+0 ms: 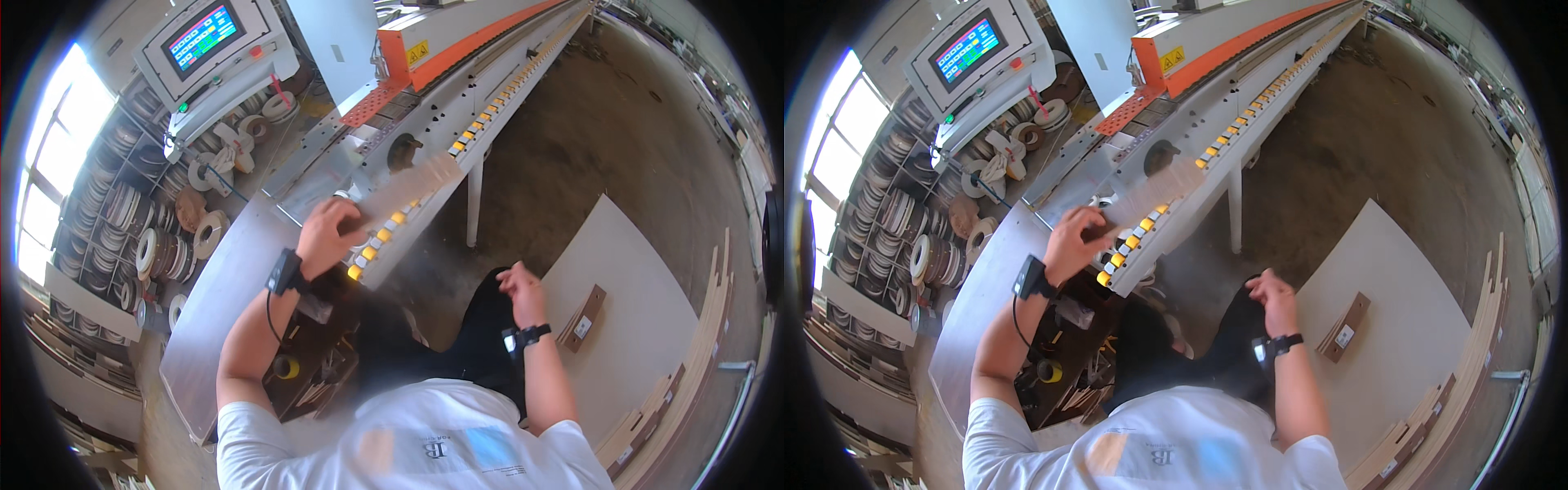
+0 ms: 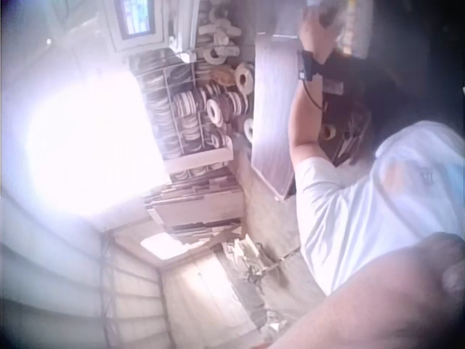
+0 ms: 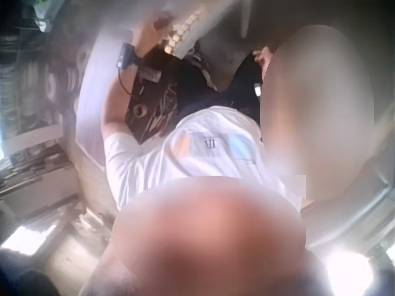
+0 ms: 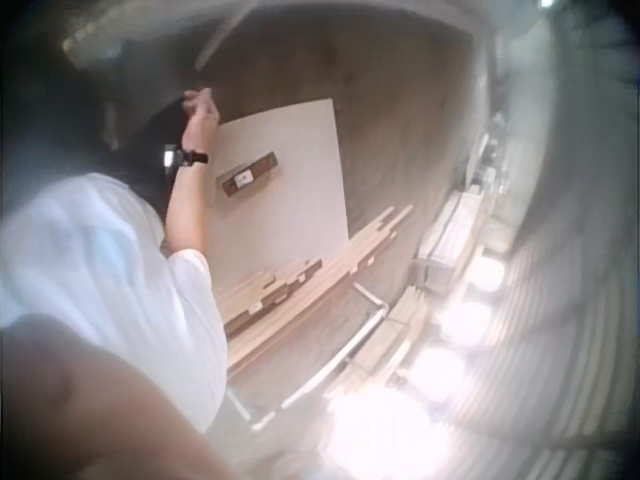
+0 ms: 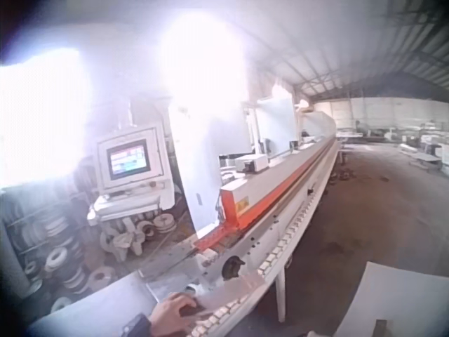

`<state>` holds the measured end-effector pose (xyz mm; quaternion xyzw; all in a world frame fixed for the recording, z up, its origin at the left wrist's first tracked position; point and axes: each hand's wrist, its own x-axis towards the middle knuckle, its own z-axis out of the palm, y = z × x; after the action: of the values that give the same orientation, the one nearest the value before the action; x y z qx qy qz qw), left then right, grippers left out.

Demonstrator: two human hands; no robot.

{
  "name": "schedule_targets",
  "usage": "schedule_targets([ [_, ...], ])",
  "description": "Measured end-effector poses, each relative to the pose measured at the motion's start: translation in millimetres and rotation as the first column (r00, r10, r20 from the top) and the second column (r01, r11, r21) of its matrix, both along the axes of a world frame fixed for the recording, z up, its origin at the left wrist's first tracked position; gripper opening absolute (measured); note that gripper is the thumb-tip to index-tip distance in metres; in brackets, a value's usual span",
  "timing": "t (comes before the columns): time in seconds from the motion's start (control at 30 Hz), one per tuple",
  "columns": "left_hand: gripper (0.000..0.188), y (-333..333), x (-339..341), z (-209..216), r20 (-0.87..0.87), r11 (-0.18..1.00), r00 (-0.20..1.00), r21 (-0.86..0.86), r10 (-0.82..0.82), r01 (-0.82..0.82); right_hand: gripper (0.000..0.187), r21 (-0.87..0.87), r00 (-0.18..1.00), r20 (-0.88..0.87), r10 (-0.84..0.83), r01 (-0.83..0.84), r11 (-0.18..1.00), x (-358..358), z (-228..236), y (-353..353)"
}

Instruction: Feeding wood pieces into an edge banding or finishing machine in a manufacturing facility.

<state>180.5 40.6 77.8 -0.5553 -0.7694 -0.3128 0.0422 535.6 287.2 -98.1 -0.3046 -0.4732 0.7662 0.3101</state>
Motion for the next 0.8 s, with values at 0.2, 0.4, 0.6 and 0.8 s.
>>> schedule_targets([
  [0.2, 0.033, 21.3, -116.5, -37.0, -0.059, 0.966, 0.971, -0.096, 0.233, -0.238, 0.021, 0.064, 0.921, 0.22, 0.321, -0.342, 0.938, -0.8, -50.2, -26.7],
  [0.4, 0.027, 36.6, -173.8, -64.8, -0.294, 0.917, 0.877, -0.007, 0.379, -0.398, 0.018, -0.221, 0.984, 0.006, 0.179, -0.173, 0.96, 4.5, -54.9, -15.4],
  [0.6, 0.025, 52.0, -182.6, -55.2, -0.337, 0.869, 0.819, -0.009, 0.463, -0.495, 0.014, -0.264, 0.988, -0.098, 0.117, -0.139, 0.955, 7.3, -63.5, -10.5],
  [0.8, 0.036, 38.6, -165.2, -50.2, -0.451, 0.875, 0.808, -0.111, 0.378, -0.472, 0.014, -0.27, 0.989, -0.124, 0.079, -0.11, 0.956, 12.9, -70.3, -10.2],
])
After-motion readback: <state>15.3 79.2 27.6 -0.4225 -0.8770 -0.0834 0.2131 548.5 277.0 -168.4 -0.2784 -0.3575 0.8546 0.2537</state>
